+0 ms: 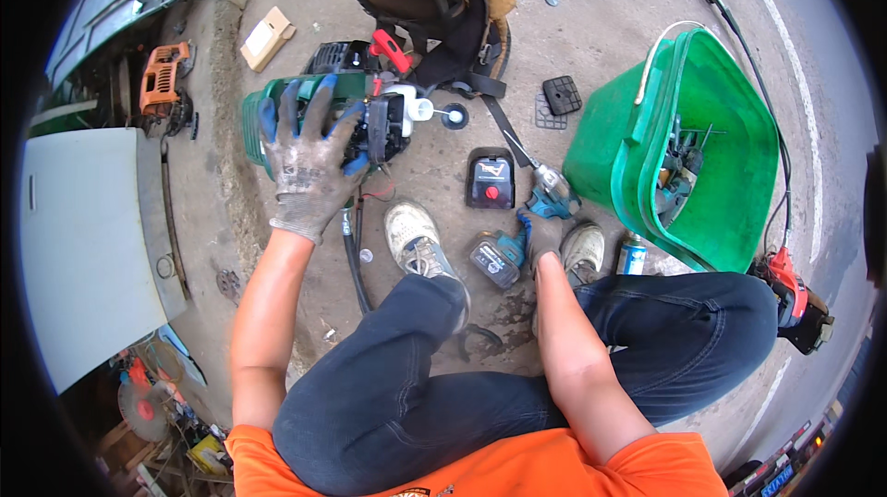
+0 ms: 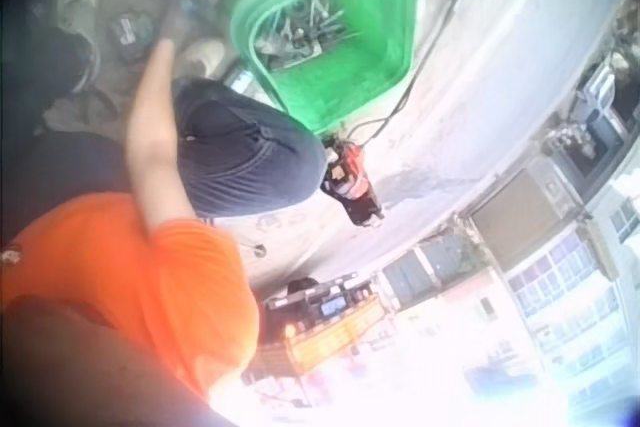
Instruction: The person sits on the ground and uses a cordless drill to remove and install screws on a small green engine. They also use pliers to adjust wires and a cloth to wipe the engine surface. The person handles the engine, drill, pliers, and cloth while working.
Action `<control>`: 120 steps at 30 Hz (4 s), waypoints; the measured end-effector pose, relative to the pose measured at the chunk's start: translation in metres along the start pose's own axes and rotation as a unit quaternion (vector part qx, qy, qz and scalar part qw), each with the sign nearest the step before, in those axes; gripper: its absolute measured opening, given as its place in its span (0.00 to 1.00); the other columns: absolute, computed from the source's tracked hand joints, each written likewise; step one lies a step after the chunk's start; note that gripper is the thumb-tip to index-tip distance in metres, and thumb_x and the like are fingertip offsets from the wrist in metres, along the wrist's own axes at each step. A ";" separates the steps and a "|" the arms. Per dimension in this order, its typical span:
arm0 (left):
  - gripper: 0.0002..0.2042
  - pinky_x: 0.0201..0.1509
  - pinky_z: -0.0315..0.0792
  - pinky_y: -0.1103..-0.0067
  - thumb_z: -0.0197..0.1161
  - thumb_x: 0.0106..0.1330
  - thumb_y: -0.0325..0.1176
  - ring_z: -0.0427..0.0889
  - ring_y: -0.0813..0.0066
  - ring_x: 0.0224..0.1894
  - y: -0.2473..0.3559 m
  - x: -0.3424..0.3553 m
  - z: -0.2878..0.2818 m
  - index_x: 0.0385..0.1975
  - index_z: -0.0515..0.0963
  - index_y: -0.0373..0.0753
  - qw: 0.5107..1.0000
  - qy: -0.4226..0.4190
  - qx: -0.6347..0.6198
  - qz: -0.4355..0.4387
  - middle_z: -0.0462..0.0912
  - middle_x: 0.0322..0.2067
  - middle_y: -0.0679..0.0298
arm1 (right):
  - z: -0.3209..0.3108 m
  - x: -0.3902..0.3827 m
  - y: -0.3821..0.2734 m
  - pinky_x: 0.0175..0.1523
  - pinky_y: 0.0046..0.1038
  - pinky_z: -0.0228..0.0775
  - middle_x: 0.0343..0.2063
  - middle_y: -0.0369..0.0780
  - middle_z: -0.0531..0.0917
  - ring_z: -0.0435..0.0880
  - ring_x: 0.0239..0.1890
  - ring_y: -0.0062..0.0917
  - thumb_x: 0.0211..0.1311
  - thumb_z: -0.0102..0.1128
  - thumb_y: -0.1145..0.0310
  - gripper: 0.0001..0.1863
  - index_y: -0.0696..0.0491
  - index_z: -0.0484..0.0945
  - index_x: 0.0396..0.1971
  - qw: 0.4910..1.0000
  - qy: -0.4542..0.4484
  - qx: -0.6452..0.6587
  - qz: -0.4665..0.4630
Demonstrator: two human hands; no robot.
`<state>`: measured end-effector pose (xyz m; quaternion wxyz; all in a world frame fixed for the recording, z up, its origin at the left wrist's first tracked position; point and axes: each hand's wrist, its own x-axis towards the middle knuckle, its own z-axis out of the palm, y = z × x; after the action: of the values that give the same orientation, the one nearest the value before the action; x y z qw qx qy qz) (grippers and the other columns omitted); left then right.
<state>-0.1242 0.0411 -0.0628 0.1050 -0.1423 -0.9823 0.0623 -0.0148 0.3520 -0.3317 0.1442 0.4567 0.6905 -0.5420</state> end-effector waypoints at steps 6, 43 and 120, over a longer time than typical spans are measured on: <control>0.36 0.81 0.44 0.45 0.83 0.40 0.41 0.58 0.44 0.76 0.000 -0.004 0.004 0.58 0.83 0.56 1.000 0.005 0.010 0.005 0.70 0.69 0.59 | -0.010 -0.010 0.014 0.28 0.32 0.77 0.28 0.39 0.82 0.82 0.22 0.27 0.56 0.71 0.80 0.15 0.55 0.78 0.42 0.924 -0.196 0.317 0.080; 0.38 0.78 0.44 0.39 0.84 0.39 0.43 0.59 0.41 0.74 0.004 -0.002 -0.002 0.58 0.83 0.57 1.000 -0.012 0.003 -0.002 0.71 0.66 0.59 | -0.028 -0.061 -0.141 0.41 0.27 0.82 0.43 0.39 0.89 0.87 0.37 0.23 0.61 0.75 0.76 0.21 0.59 0.83 0.54 0.894 -0.386 0.220 -0.056; 0.36 0.79 0.47 0.43 0.82 0.40 0.44 0.59 0.41 0.74 0.003 -0.004 0.005 0.58 0.83 0.55 1.000 0.017 -0.010 -0.009 0.70 0.69 0.58 | -0.036 -0.065 -0.157 0.33 0.23 0.79 0.38 0.40 0.89 0.87 0.31 0.22 0.64 0.72 0.75 0.15 0.61 0.85 0.50 0.878 -0.420 0.219 -0.074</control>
<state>-0.1212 0.0424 -0.0684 0.1209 -0.1359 -0.9821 0.0493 -0.0925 0.3536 -0.1765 0.2766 0.1542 0.4607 -0.8292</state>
